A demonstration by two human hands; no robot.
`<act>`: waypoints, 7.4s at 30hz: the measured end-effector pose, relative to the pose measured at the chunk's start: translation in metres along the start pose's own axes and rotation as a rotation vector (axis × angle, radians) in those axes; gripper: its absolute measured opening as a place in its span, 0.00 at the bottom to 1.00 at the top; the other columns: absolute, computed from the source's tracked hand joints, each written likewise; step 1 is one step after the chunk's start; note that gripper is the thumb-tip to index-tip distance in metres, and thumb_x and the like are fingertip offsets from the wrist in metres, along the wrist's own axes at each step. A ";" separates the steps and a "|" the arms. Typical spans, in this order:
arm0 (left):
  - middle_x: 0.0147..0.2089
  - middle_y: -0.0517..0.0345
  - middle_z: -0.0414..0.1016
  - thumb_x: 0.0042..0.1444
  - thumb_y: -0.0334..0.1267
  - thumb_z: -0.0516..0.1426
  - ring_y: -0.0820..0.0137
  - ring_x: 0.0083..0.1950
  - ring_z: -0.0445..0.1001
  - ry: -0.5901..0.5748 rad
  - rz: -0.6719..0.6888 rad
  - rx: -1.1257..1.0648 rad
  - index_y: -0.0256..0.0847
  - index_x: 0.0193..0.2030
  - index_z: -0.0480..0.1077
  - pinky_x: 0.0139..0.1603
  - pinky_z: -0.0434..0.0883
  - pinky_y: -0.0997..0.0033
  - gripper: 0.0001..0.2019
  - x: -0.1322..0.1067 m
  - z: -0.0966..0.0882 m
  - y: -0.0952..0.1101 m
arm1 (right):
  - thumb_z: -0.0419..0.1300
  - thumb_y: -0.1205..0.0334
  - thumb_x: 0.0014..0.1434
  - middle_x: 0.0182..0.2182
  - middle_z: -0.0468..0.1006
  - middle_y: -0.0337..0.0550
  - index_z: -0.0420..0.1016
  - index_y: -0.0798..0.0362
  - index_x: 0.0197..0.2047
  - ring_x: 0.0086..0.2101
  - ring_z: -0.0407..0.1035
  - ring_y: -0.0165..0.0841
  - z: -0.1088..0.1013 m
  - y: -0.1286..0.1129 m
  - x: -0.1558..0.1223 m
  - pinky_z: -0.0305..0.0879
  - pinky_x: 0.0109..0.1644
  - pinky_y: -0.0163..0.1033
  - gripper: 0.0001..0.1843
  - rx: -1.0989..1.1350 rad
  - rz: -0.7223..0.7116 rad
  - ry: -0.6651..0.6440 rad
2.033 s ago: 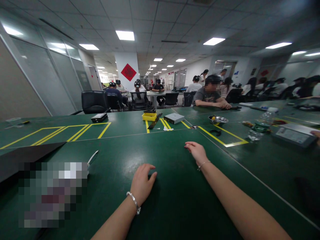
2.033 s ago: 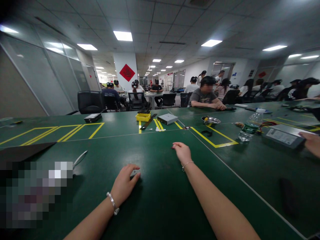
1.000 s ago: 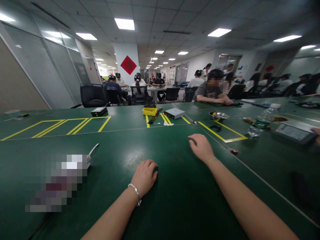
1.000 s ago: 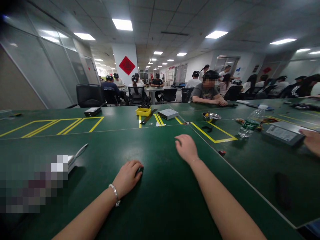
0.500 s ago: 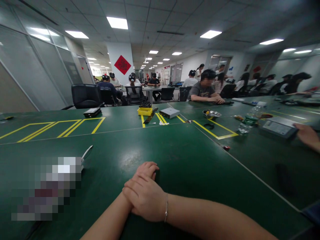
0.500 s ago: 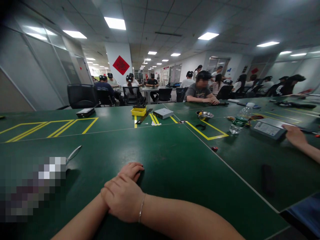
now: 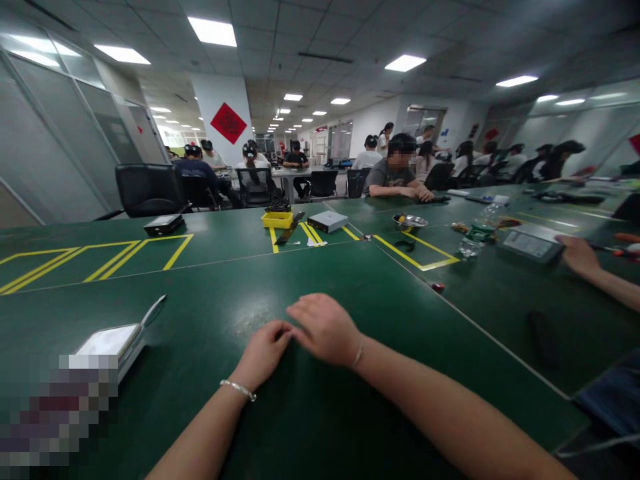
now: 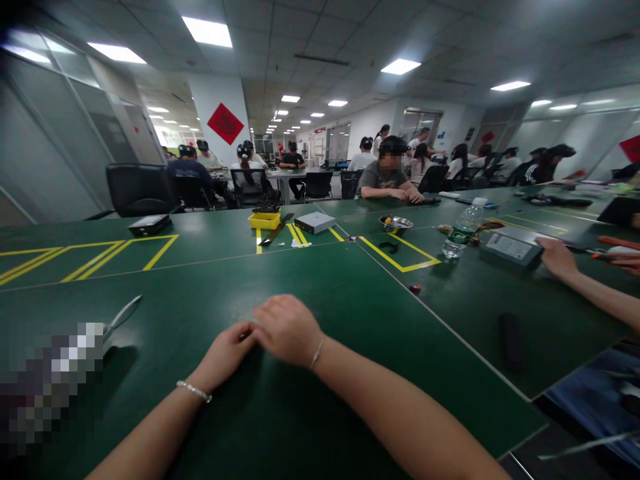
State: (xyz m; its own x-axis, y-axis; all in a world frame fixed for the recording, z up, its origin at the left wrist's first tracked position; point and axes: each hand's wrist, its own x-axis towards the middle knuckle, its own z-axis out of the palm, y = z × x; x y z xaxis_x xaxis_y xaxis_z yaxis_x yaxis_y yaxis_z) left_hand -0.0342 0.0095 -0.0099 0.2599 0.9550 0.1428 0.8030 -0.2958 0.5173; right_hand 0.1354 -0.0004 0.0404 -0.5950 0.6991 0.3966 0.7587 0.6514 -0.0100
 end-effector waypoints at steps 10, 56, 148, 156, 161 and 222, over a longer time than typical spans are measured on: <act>0.41 0.59 0.71 0.52 0.32 0.50 0.68 0.45 0.67 -0.027 0.187 -0.082 0.44 0.35 0.69 0.49 0.63 0.65 0.08 -0.007 0.009 0.009 | 0.45 0.73 0.52 0.46 0.68 0.60 0.71 0.60 0.45 0.46 0.62 0.45 -0.028 0.223 -0.116 0.60 0.45 0.48 0.20 -0.269 1.142 -0.193; 0.41 0.53 0.71 0.56 0.44 0.45 0.66 0.43 0.69 -0.041 0.079 -0.229 0.40 0.50 0.60 0.46 0.63 0.66 0.17 -0.012 0.018 0.020 | 0.50 0.64 0.56 0.35 0.71 0.38 0.68 0.50 0.38 0.37 0.61 0.27 0.029 0.052 -0.010 0.57 0.45 0.31 0.08 0.054 0.172 -0.053; 0.33 0.59 0.71 0.47 0.34 0.54 0.71 0.32 0.68 0.212 -0.093 -0.351 0.40 0.35 0.67 0.36 0.66 0.69 0.07 -0.001 0.006 0.005 | 0.66 0.68 0.37 0.28 0.74 0.39 0.69 0.55 0.30 0.26 0.66 0.24 0.063 0.020 0.003 0.61 0.36 0.35 0.14 1.965 0.749 0.038; 0.32 0.60 0.71 0.47 0.34 0.54 0.72 0.31 0.68 0.233 -0.047 -0.318 0.41 0.35 0.68 0.35 0.65 0.71 0.07 -0.003 0.006 0.009 | 0.66 0.70 0.34 0.26 0.74 0.38 0.72 0.56 0.28 0.28 0.67 0.26 0.068 0.013 0.003 0.61 0.38 0.36 0.13 1.853 0.754 0.103; 0.33 0.59 0.71 0.47 0.33 0.55 0.71 0.33 0.67 0.257 0.013 -0.231 0.41 0.34 0.68 0.35 0.64 0.71 0.06 -0.005 0.005 0.010 | 0.65 0.70 0.34 0.25 0.74 0.38 0.74 0.55 0.28 0.28 0.67 0.27 0.073 0.010 0.002 0.61 0.38 0.37 0.12 1.788 0.726 0.128; 0.51 0.51 0.67 0.51 0.40 0.53 0.62 0.54 0.62 0.100 0.112 0.118 0.40 0.45 0.64 0.54 0.59 0.58 0.14 -0.005 0.015 -0.001 | 0.48 0.62 0.55 0.40 0.72 0.56 0.72 0.58 0.43 0.42 0.64 0.39 -0.001 0.169 -0.042 0.58 0.45 0.43 0.17 -0.071 0.913 0.122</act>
State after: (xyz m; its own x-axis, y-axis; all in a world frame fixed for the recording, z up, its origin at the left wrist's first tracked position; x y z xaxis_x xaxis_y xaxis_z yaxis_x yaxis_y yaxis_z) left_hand -0.0281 0.0047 -0.0237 0.3017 0.9113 0.2802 0.8308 -0.3955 0.3916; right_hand 0.2885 0.0798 0.0232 0.2710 0.8942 0.3564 0.9367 -0.1597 -0.3115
